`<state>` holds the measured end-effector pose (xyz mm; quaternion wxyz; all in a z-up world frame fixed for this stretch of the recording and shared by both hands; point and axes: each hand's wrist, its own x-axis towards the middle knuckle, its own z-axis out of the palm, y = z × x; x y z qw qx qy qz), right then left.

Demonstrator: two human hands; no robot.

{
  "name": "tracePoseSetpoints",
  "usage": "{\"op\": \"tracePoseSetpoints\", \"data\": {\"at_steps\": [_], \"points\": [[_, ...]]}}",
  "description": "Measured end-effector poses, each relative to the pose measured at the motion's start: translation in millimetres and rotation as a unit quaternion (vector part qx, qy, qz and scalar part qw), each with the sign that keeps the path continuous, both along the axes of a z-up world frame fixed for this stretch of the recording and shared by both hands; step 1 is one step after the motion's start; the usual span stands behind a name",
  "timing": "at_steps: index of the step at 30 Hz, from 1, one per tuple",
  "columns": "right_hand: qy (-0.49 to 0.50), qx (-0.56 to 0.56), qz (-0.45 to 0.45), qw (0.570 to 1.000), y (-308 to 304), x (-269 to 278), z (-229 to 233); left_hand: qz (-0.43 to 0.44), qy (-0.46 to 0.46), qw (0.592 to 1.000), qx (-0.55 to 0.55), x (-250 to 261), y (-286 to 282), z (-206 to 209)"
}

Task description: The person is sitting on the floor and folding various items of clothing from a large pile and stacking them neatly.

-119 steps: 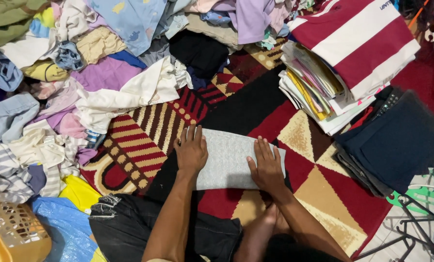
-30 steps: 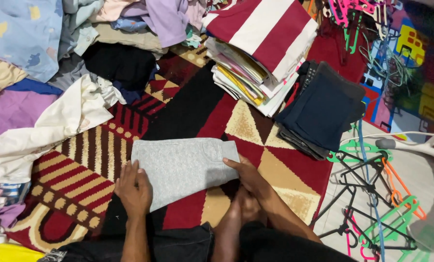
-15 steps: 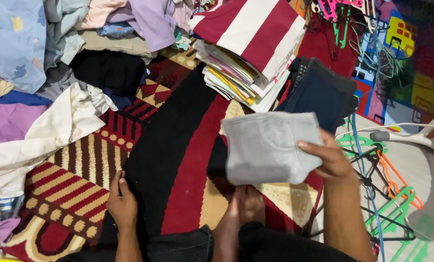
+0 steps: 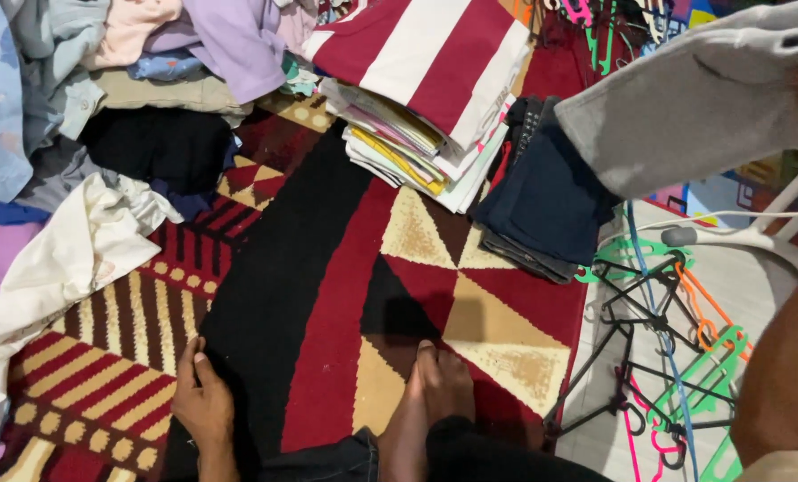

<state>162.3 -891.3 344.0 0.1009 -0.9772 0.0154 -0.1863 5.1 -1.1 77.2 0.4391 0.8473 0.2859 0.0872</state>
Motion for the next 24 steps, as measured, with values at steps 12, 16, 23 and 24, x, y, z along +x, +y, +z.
{"op": "tracePoseSetpoints", "data": {"at_steps": [12,16,23,24], "points": [[0.007,-0.035,0.01,0.999,262,-78,-216,-0.013,-0.018,0.999,0.042,-3,1,-16],[-0.001,-0.006,-0.013,1.0,275,-89,-211,-0.007,-0.014,1.0,0.012,3,-4,-6],[0.126,-0.087,-0.057,0.987,296,-88,-271,0.027,0.021,0.999,-0.002,3,-2,-9],[0.118,-0.082,-0.06,0.988,306,-89,-283,0.009,-0.013,1.0,0.015,1,2,-18]]}}
